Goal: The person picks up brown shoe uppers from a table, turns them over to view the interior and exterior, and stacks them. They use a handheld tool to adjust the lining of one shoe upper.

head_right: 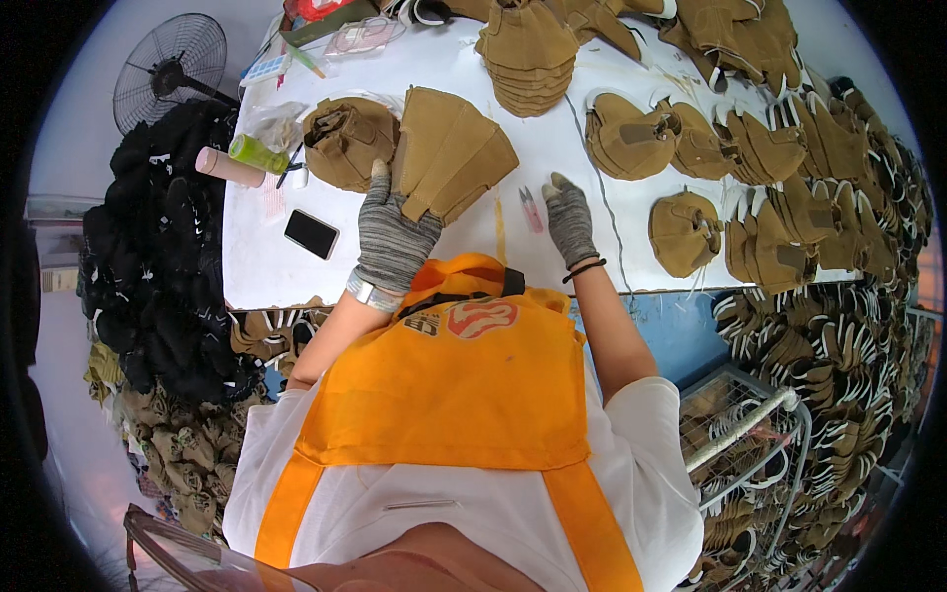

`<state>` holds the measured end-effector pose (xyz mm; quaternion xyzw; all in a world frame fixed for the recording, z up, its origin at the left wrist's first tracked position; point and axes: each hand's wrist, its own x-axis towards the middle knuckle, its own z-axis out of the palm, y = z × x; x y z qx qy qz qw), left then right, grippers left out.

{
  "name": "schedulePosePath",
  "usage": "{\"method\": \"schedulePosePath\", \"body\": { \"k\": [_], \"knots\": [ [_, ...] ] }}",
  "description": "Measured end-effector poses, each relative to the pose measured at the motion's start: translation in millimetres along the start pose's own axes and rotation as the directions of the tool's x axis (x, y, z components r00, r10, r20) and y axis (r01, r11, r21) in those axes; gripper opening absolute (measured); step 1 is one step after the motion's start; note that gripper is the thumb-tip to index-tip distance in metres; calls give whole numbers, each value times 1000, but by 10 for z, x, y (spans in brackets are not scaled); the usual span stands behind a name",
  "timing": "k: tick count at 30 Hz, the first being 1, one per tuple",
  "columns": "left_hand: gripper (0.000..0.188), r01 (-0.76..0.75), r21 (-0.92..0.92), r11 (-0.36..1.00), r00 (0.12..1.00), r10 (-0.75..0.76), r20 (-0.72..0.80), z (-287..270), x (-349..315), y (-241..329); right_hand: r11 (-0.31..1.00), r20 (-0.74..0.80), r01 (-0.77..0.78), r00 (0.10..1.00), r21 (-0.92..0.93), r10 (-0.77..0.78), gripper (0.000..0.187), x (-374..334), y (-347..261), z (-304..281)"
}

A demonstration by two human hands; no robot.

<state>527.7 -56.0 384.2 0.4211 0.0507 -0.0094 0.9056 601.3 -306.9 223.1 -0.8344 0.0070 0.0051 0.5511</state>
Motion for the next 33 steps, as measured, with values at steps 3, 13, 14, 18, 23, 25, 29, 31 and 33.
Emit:
{"method": "schedulePosePath", "body": {
  "k": [3, 13, 14, 18, 23, 25, 29, 31, 33],
  "knots": [
    [52, 96, -302, 949, 995, -97, 13, 38, -15, 38, 996, -33, 23, 999, 81, -21, 37, -119, -846, -181],
    [56, 351, -560, 750, 936, -291, 197, 86, -52, 178, 892, 7, 7, 1000, 452, -11, 44, -462, -1660, -229],
    [60, 361, -452, 816, 929, -359, 95, 168, -91, 201, 895, -9, 45, 999, 444, -46, 47, -497, -1657, -234],
    [48, -142, 826, 546, 920, -234, 313, 40, -142, -4, 989, 64, 37, 997, 146, -47, 66, -668, -1738, -265],
    [34, -373, 875, 309, 801, -368, 472, 55, -238, 39, 807, 167, -304, 953, 507, 253, 56, -870, -1599, -310],
    [32, -437, 887, 152, 670, -603, 433, 140, -196, 235, 734, 127, -322, 942, 597, 310, 54, -930, -1363, -340],
    [38, -94, 580, 809, 928, -139, 345, -200, -177, 336, 222, 278, -344, 919, 912, 281, 47, -858, -1264, -598],
    [46, -128, 512, 849, 991, 91, 97, -102, -36, 250, 372, 297, -322, 947, 871, 123, 46, -735, -1111, -704],
    [52, -23, 466, 884, 999, -2, 53, -32, 45, 104, 611, 292, -235, 956, 755, 7, 47, -599, -906, -784]
  ]
}}
